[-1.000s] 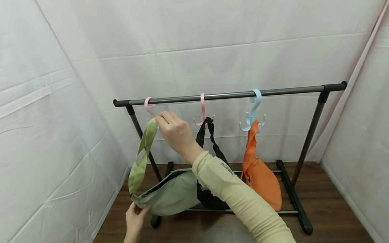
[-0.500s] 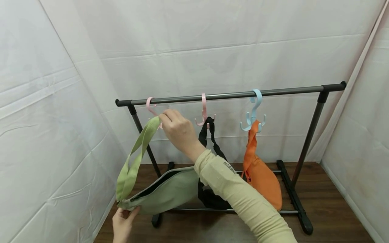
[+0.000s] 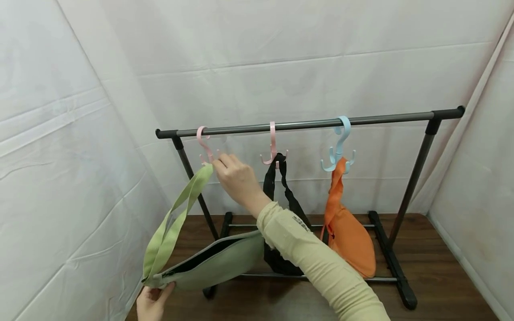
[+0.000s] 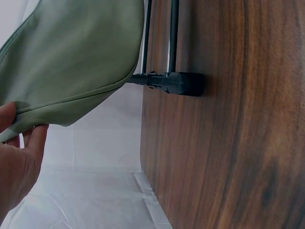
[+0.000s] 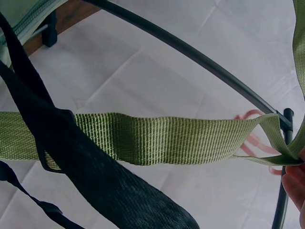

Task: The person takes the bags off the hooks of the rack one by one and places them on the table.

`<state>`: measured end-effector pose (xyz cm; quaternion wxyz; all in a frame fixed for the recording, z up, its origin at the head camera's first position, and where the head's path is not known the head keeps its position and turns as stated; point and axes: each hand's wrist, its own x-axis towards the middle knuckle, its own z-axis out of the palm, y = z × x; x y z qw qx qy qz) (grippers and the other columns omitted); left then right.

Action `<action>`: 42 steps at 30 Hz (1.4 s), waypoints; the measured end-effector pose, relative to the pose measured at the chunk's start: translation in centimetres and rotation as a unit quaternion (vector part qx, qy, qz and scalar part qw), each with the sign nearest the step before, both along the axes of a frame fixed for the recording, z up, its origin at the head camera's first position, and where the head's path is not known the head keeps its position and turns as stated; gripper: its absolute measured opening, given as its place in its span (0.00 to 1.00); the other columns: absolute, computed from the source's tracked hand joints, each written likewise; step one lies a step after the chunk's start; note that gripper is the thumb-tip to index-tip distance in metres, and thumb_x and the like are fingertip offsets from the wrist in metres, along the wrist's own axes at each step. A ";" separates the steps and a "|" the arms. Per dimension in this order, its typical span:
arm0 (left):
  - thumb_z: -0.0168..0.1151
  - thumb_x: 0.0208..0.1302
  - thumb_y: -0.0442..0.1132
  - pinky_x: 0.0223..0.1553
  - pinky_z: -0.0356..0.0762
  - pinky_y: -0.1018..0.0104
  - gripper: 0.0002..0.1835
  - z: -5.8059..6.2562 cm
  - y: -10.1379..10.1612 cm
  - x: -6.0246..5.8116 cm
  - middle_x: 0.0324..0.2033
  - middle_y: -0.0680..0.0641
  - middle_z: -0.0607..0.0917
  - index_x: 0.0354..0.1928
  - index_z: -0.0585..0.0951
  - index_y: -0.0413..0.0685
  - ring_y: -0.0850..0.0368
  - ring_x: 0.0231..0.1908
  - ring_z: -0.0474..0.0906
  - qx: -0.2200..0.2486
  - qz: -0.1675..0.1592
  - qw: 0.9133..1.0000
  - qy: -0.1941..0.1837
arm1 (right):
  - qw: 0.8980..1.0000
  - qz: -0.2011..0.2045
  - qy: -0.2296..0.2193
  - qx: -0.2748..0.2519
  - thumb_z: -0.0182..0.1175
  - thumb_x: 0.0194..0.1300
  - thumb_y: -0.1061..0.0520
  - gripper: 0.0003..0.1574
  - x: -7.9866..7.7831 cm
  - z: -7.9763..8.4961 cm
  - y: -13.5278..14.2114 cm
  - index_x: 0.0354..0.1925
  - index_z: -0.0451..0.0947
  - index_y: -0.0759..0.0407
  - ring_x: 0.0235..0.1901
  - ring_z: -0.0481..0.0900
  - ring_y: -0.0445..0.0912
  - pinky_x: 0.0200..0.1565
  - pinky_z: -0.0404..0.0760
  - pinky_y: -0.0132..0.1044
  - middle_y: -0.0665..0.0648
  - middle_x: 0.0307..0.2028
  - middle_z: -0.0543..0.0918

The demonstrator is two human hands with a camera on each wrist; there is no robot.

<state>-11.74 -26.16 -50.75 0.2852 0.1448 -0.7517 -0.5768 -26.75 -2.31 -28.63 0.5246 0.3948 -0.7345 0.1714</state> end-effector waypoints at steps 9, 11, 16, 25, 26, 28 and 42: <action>0.62 0.43 0.17 0.31 0.72 0.83 0.18 -0.4 -0.4 0.5 0.28 0.71 0.76 0.41 0.76 0.26 0.79 0.32 0.73 0.054 0.016 0.998 0.006 | 0.999 -0.009 -0.017 0.034 0.58 0.53 0.69 0.08 -0.6 -1.7 -0.6 0.34 0.80 0.62 0.34 0.79 0.45 0.33 0.80 0.29 0.56 0.32 0.80; 0.61 0.42 0.15 0.31 0.73 0.83 0.18 -0.6 -0.6 0.7 0.29 0.70 0.77 0.40 0.77 0.30 0.78 0.33 0.74 0.065 0.010 0.997 0.027 | 0.999 -0.014 -0.016 0.040 0.58 0.53 0.69 0.08 -0.7 -2.1 -0.7 0.33 0.80 0.62 0.32 0.79 0.45 0.31 0.79 0.29 0.55 0.31 0.80; 0.61 0.43 0.15 0.32 0.72 0.83 0.22 -1.2 -0.8 1.0 0.30 0.68 0.79 0.37 0.80 0.48 0.77 0.34 0.75 0.081 -0.017 0.994 0.066 | 0.997 -0.017 -0.046 0.064 0.58 0.54 0.67 0.06 -0.8 -3.0 -0.9 0.32 0.79 0.61 0.30 0.78 0.45 0.28 0.78 0.29 0.55 0.30 0.79; 0.63 0.49 0.22 0.31 0.74 0.79 0.19 -1.2 -1.0 1.1 0.30 0.58 0.80 0.47 0.75 0.30 0.75 0.30 0.75 0.105 -0.008 0.994 -0.038 | 0.987 -0.005 -0.126 0.098 0.60 0.55 0.65 0.11 -0.7 -4.0 -0.3 0.40 0.79 0.61 0.35 0.78 0.45 0.32 0.78 0.32 0.55 0.34 0.79; 0.63 0.50 0.23 0.31 0.74 0.79 0.22 -1.2 -1.0 1.1 0.32 0.54 0.81 0.49 0.73 0.27 0.75 0.30 0.75 0.104 -0.008 0.993 -0.053 | 0.986 0.000 -0.134 0.096 0.60 0.55 0.65 0.12 -0.7 -4.1 -0.2 0.40 0.79 0.61 0.35 0.78 0.45 0.32 0.78 0.32 0.55 0.34 0.79; 0.62 0.51 0.24 0.30 0.74 0.78 0.24 -1.2 -1.2 1.1 0.33 0.49 0.81 0.51 0.70 0.23 0.75 0.29 0.74 0.088 -0.005 0.993 -0.074 | 0.984 0.008 -0.148 0.094 0.60 0.55 0.65 0.12 -0.6 -4.3 0.1 0.41 0.78 0.61 0.34 0.78 0.45 0.32 0.78 0.32 0.55 0.34 0.79; 0.60 0.46 0.18 0.28 0.72 0.83 0.21 -1.4 -3.2 1.8 0.25 0.68 0.78 0.37 0.79 0.50 0.76 0.27 0.75 0.077 0.023 0.996 0.050 | 0.981 0.026 -0.178 0.072 0.61 0.55 0.64 0.15 0.7 -6.7 2.1 0.44 0.78 0.59 0.40 0.79 0.45 0.37 0.78 0.33 0.56 0.41 0.80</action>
